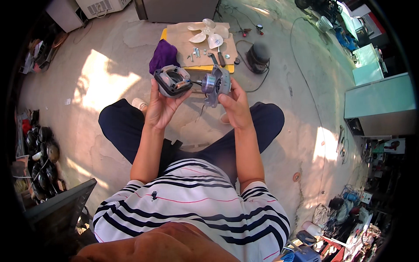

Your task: The person holds two halves of a small motor casing, wipes the interior with a purple cloth, and سپس fits the two pieces together before inserting small screws by hand.

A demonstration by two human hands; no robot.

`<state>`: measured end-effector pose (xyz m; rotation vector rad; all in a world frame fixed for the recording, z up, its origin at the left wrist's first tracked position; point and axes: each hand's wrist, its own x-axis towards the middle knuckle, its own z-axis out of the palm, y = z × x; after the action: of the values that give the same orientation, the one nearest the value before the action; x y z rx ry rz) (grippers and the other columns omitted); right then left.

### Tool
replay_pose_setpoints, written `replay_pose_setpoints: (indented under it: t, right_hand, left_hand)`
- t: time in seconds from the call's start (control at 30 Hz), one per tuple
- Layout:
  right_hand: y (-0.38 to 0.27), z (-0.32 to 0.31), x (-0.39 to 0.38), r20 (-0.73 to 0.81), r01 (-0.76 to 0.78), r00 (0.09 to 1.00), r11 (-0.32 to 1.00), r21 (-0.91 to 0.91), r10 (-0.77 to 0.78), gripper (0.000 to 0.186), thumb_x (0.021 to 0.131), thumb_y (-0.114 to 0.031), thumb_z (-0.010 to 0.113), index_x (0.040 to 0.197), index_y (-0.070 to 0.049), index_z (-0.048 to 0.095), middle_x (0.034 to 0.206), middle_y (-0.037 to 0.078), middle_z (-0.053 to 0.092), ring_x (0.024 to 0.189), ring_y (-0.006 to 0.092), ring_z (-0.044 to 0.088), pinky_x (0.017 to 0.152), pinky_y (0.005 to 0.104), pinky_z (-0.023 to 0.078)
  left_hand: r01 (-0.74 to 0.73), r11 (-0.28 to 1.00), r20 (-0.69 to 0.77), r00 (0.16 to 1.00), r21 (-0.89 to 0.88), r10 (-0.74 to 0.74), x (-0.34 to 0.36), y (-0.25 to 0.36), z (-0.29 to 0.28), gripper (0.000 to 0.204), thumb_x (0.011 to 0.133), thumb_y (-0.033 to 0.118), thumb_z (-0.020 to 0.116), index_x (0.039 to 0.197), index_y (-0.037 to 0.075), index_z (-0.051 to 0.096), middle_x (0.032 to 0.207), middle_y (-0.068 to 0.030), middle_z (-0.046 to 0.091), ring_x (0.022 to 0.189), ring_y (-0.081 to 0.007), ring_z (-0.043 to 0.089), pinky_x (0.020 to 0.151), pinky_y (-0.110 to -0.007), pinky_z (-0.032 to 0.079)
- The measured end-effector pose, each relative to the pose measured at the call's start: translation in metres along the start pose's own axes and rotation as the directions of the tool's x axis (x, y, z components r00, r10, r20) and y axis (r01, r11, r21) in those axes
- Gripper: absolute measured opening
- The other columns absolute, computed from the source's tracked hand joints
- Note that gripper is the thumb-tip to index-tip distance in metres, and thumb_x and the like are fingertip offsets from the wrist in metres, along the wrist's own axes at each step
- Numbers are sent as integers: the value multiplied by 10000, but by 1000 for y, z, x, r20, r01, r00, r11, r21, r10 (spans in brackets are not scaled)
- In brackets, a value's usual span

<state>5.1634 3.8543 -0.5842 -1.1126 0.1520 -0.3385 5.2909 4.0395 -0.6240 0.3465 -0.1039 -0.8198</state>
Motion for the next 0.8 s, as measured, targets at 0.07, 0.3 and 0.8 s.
replay_pose_setpoints:
  t: [0.07, 0.3, 0.8]
  right_hand:
    - [1, 0, 0, 2, 4, 1000, 1000, 10, -4, 761, 783, -278, 812, 1377, 47, 464, 1246, 87, 610, 1148, 167, 586, 1011, 327, 439]
    - [7, -2, -1, -29, 23, 999, 1000, 9, -23, 751, 779, -206, 814, 1384, 52, 452, 1252, 96, 599, 1145, 171, 588, 1013, 327, 439]
    - [16, 7, -1, -9, 20, 1000, 999, -25, -20, 815, 715, -61, 846, 1388, 77, 408, 1288, 114, 525, 1171, 188, 564, 995, 336, 480]
  left_hand:
    - [48, 998, 20, 999, -30, -48, -1, 1, -2, 671, 986, 535, 473, 1462, 77, 358, 1436, -191, 473, 1307, -397, 488, 1069, -571, 453]
    - [156, 981, 103, 984, -115, -144, -7, -2, -10, 718, 972, 489, 523, 1516, 86, 285, 1512, -247, 362, 1374, -511, 357, 1117, -599, 383]
    - [-11, 925, 26, 1000, 380, 1, -19, 9, 14, 875, 853, 314, 789, 1534, 223, 247, 1443, -61, 453, 1306, -245, 495, 1025, -434, 475]
